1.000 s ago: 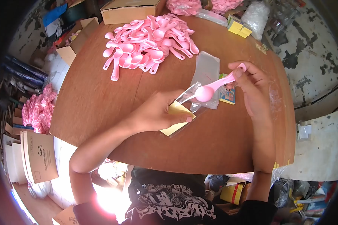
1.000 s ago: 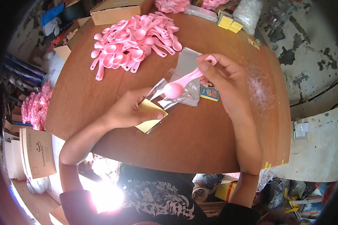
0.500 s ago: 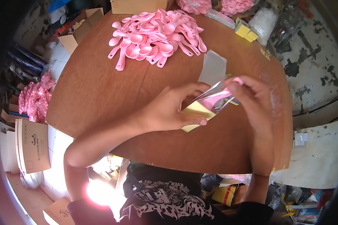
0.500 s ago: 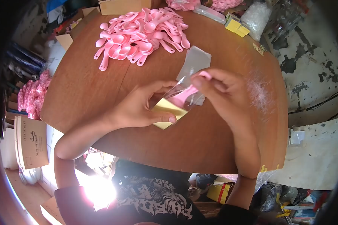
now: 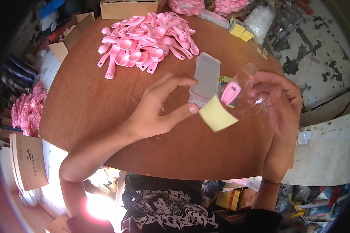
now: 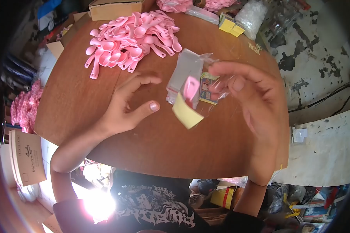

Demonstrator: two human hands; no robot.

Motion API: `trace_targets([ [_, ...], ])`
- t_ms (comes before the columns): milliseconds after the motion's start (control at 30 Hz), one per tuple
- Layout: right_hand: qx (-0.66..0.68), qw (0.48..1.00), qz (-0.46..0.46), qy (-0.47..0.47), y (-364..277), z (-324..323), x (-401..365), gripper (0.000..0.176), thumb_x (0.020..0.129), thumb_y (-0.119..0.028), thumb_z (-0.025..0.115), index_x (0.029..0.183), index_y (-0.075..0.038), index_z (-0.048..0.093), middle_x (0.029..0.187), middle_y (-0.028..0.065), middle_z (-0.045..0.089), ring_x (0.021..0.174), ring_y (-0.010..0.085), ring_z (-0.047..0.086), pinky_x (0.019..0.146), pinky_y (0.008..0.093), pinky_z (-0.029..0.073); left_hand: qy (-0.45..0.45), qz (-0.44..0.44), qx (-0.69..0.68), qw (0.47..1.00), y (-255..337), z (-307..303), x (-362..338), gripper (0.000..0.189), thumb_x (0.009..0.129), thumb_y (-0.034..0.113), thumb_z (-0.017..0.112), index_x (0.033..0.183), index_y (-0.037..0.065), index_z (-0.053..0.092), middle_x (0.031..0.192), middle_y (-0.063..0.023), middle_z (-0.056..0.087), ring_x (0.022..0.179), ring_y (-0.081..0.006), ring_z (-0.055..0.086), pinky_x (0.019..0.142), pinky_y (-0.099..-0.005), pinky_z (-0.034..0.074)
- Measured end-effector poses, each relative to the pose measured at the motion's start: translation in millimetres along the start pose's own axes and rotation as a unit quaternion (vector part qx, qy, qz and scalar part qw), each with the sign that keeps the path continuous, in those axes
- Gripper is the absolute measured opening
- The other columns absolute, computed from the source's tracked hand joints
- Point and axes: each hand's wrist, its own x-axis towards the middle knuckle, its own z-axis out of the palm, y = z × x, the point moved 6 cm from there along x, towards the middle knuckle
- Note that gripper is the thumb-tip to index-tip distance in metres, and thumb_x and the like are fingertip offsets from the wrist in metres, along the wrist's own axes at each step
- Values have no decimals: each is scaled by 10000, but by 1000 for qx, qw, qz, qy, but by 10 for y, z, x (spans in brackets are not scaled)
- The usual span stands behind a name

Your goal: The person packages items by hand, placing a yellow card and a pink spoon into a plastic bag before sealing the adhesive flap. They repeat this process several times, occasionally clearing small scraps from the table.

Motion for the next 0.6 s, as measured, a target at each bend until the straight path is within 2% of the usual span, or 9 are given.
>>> trace_targets([
  [33, 142, 988, 47, -40, 83, 106, -24, 283, 908, -138, 628, 1115, 56, 628, 1049, 138, 666, 907, 176, 654, 792, 304, 525, -2, -1, 1, 1000, 10, 3, 1, 457, 832, 174, 719, 1215, 3, 540, 1231, -144, 553, 1139, -241, 543, 965, -375, 431],
  [67, 143, 988, 46, -40, 146, 156, -52, 283, 908, -138, 628, 1115, 56, 628, 1049, 138, 666, 907, 176, 654, 792, 304, 525, -56, -70, -157, 983, -49, 80, -9, 431, 858, 166, 696, 1224, -2, 541, 1198, -135, 575, 1105, -211, 559, 943, -354, 448],
  [100, 162, 978, 121, -51, 329, 237, -102, 284, 908, -122, 625, 1129, 57, 618, 1056, 140, 664, 906, 183, 656, 784, 306, 532, -106, -137, -310, 935, -79, 167, -38, 406, 885, 159, 673, 1232, -7, 543, 1165, -125, 598, 1071, -182, 574, 921, -332, 464],
  [133, 180, 962, 194, -62, 507, 325, -162, 287, 909, -106, 622, 1143, 59, 609, 1062, 142, 661, 905, 190, 657, 775, 308, 538, -104, -137, -308, 936, -67, 175, -39, 406, 885, 159, 673, 1232, -7, 543, 1165, -125, 598, 1071, -182, 574, 921, -332, 464],
  [267, 55, 985, 163, -35, 762, 478, -239, 242, 874, -68, 654, 1090, 43, 642, 1047, 141, 668, 890, 193, 658, 750, 302, 536, -102, -252, -301, 914, -156, 336, -139, 300, 933, 80, 600, 1213, -25, 579, 967, -69, 676, 894, -105, 621, 776, -253, 517],
  [333, -236, 969, -68, -17, 546, 493, -205, 205, 824, -43, 693, 1022, 8, 676, 1019, 137, 671, 871, 191, 662, 724, 279, 521, -96, -233, -250, 935, -222, 367, -168, 283, 919, 113, 629, 1164, -27, 621, 959, -113, 701, 851, -97, 628, 753, -257, 516],
  [367, -289, 952, -99, 11, 464, 535, -202, 153, 784, -39, 715, 933, -17, 690, 948, 110, 663, 827, 203, 662, 688, 285, 515, -98, -235, -233, 939, -226, 378, -179, 275, 903, 75, 630, 1157, -29, 626, 918, -123, 713, 791, -77, 624, 734, -253, 513],
  [467, -371, 921, -122, 3, 382, 610, -215, 112, 774, -47, 720, 877, -23, 680, 886, 78, 644, 774, 232, 647, 651, 322, 515, -107, -231, -214, 943, -187, 396, -177, 288, 885, 43, 627, 1165, -26, 621, 886, -121, 714, 759, -69, 618, 706, -249, 511],
  [600, -440, 877, -190, -6, 355, 689, -237, 101, 742, -65, 724, 822, -49, 665, 844, 25, 616, 717, 203, 619, 580, 316, 500, -125, -212, -172, 954, -132, 393, -175, 301, 911, 10, 591, 1209, -33, 589, 852, -81, 692, 805, -72, 603, 721, -251, 506],
])
